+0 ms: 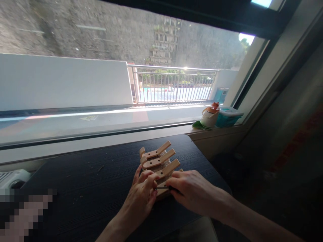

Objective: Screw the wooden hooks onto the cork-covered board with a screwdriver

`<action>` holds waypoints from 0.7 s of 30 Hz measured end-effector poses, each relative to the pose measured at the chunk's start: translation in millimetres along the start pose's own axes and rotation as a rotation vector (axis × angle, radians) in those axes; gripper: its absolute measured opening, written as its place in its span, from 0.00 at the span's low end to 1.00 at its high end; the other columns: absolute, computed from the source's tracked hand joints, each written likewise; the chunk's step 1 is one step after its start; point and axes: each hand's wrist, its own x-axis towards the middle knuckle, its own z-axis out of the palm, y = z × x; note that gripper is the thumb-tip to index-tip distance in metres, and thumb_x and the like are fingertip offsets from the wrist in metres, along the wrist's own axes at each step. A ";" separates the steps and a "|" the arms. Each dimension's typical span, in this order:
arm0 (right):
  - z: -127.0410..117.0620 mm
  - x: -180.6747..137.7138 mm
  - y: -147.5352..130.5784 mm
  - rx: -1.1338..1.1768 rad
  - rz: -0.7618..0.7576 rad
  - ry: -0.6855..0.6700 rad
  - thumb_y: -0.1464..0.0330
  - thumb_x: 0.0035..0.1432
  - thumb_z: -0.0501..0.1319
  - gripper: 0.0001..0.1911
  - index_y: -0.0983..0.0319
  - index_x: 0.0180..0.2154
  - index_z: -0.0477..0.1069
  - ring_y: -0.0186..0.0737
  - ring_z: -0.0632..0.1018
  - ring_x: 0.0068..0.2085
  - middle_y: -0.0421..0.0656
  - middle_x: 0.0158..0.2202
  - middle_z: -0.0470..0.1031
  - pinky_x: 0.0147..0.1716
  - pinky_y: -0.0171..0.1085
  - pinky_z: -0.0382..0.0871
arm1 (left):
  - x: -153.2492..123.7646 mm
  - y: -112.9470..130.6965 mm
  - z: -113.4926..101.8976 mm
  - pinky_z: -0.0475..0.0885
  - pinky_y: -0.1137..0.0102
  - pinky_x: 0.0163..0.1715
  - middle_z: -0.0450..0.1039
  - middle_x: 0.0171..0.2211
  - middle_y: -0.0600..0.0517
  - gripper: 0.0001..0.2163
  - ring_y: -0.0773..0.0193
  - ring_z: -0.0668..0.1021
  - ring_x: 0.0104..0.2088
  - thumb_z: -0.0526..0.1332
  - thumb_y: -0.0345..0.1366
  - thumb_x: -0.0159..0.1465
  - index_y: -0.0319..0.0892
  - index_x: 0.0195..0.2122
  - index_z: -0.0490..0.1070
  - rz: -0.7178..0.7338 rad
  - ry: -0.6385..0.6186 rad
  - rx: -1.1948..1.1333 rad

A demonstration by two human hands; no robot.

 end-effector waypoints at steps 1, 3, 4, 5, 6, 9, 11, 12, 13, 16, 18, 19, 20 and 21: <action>0.3 1.0 -0.4 -0.002 -0.005 0.001 0.74 0.55 0.54 0.08 0.60 0.32 0.72 0.36 0.75 0.33 0.41 0.33 0.75 0.31 0.31 0.60 | -0.2 -0.2 0.0 0.51 0.45 0.60 0.75 0.37 0.52 0.19 0.61 0.71 0.50 0.52 0.23 0.57 0.44 0.49 0.56 0.002 0.000 0.003; 0.7 2.7 -1.3 -0.013 -0.012 0.002 0.74 0.55 0.54 0.08 0.60 0.31 0.72 0.35 0.74 0.32 0.41 0.32 0.75 0.30 0.31 0.60 | -0.7 -0.9 0.0 0.52 0.45 0.60 0.75 0.37 0.52 0.19 0.61 0.71 0.51 0.52 0.23 0.57 0.44 0.49 0.56 0.005 0.000 0.007; 0.6 3.4 -1.7 -0.021 -0.013 0.001 0.74 0.55 0.54 0.08 0.61 0.31 0.72 0.35 0.74 0.32 0.41 0.32 0.75 0.30 0.31 0.60 | -0.8 -1.3 0.1 0.52 0.45 0.60 0.75 0.37 0.52 0.19 0.61 0.71 0.51 0.52 0.23 0.57 0.44 0.49 0.56 0.007 -0.001 0.008; 0.3 4.1 -2.3 -0.029 -0.018 -0.002 0.74 0.55 0.54 0.08 0.61 0.31 0.72 0.34 0.74 0.31 0.40 0.32 0.75 0.30 0.31 0.60 | -0.9 -1.7 0.1 0.52 0.45 0.60 0.75 0.38 0.52 0.19 0.61 0.71 0.51 0.52 0.23 0.57 0.44 0.48 0.56 0.008 -0.004 0.008; -0.3 4.9 -2.9 -0.035 -0.026 -0.009 0.74 0.56 0.54 0.08 0.61 0.31 0.72 0.34 0.74 0.32 0.40 0.32 0.75 0.30 0.31 0.60 | -1.0 -2.1 0.1 0.51 0.45 0.60 0.75 0.38 0.52 0.18 0.61 0.71 0.51 0.51 0.23 0.57 0.44 0.48 0.56 0.007 -0.009 0.007; -4.5 7.5 -5.8 -0.059 -0.054 -0.042 0.74 0.56 0.54 0.09 0.61 0.31 0.72 0.34 0.74 0.32 0.41 0.32 0.75 0.31 0.31 0.59 | -0.4 -3.1 -0.6 0.50 0.45 0.61 0.75 0.38 0.53 0.18 0.62 0.70 0.52 0.51 0.23 0.58 0.44 0.49 0.56 0.005 -0.037 -0.008; -8.7 9.4 -8.6 -0.083 -0.072 -0.064 0.75 0.57 0.53 0.09 0.62 0.31 0.71 0.34 0.74 0.32 0.41 0.33 0.75 0.30 0.32 0.59 | 0.6 -3.8 -2.0 0.49 0.46 0.62 0.74 0.38 0.53 0.18 0.62 0.69 0.52 0.51 0.23 0.58 0.45 0.49 0.56 0.008 -0.057 -0.026; -11.0 10.3 -10.1 -0.093 -0.081 -0.074 0.75 0.57 0.53 0.09 0.62 0.30 0.71 0.34 0.74 0.32 0.41 0.33 0.75 0.30 0.32 0.59 | 1.3 -4.2 -3.0 0.48 0.47 0.62 0.74 0.38 0.54 0.18 0.62 0.69 0.52 0.51 0.23 0.58 0.45 0.49 0.57 0.010 -0.069 -0.036; -13.2 11.2 -11.5 -0.100 -0.091 -0.083 0.75 0.57 0.53 0.09 0.62 0.30 0.71 0.34 0.74 0.32 0.41 0.33 0.75 0.29 0.32 0.58 | 2.1 -4.6 -4.2 0.48 0.47 0.62 0.74 0.38 0.54 0.18 0.63 0.69 0.51 0.51 0.23 0.58 0.45 0.49 0.57 0.012 -0.081 -0.048; -18.4 12.9 -14.2 -0.098 -0.123 -0.102 0.74 0.58 0.53 0.10 0.63 0.29 0.71 0.34 0.74 0.32 0.42 0.33 0.74 0.30 0.32 0.58 | 4.6 -6.1 -7.3 0.46 0.48 0.63 0.74 0.36 0.56 0.19 0.63 0.69 0.51 0.51 0.23 0.58 0.45 0.50 0.56 0.016 -0.113 -0.088; -19.6 13.3 -13.8 -0.087 -0.143 -0.099 0.74 0.59 0.53 0.10 0.63 0.29 0.71 0.34 0.74 0.32 0.42 0.33 0.74 0.30 0.32 0.58 | 5.8 -7.2 -8.3 0.44 0.48 0.63 0.74 0.35 0.57 0.20 0.63 0.68 0.51 0.51 0.24 0.58 0.46 0.51 0.56 0.022 -0.128 -0.109; -19.6 13.3 -12.8 -0.085 -0.152 -0.094 0.74 0.59 0.52 0.11 0.63 0.29 0.72 0.34 0.73 0.32 0.43 0.33 0.74 0.30 0.32 0.58 | 6.1 -7.8 -8.5 0.44 0.48 0.63 0.74 0.35 0.57 0.20 0.63 0.68 0.51 0.51 0.24 0.58 0.46 0.51 0.55 0.025 -0.131 -0.117; -19.2 13.2 -11.6 -0.087 -0.159 -0.092 0.74 0.59 0.52 0.11 0.63 0.29 0.72 0.34 0.73 0.32 0.42 0.33 0.74 0.30 0.32 0.58 | 6.2 -8.4 -8.4 0.44 0.48 0.63 0.74 0.35 0.58 0.20 0.63 0.68 0.51 0.51 0.24 0.59 0.46 0.51 0.55 0.029 -0.134 -0.123; -18.7 13.1 -10.2 -0.097 -0.161 -0.090 0.74 0.60 0.52 0.11 0.63 0.30 0.72 0.34 0.73 0.32 0.42 0.33 0.74 0.30 0.32 0.58 | 6.1 -9.0 -8.2 0.44 0.48 0.63 0.73 0.35 0.58 0.20 0.64 0.68 0.51 0.51 0.24 0.59 0.46 0.51 0.55 0.032 -0.136 -0.127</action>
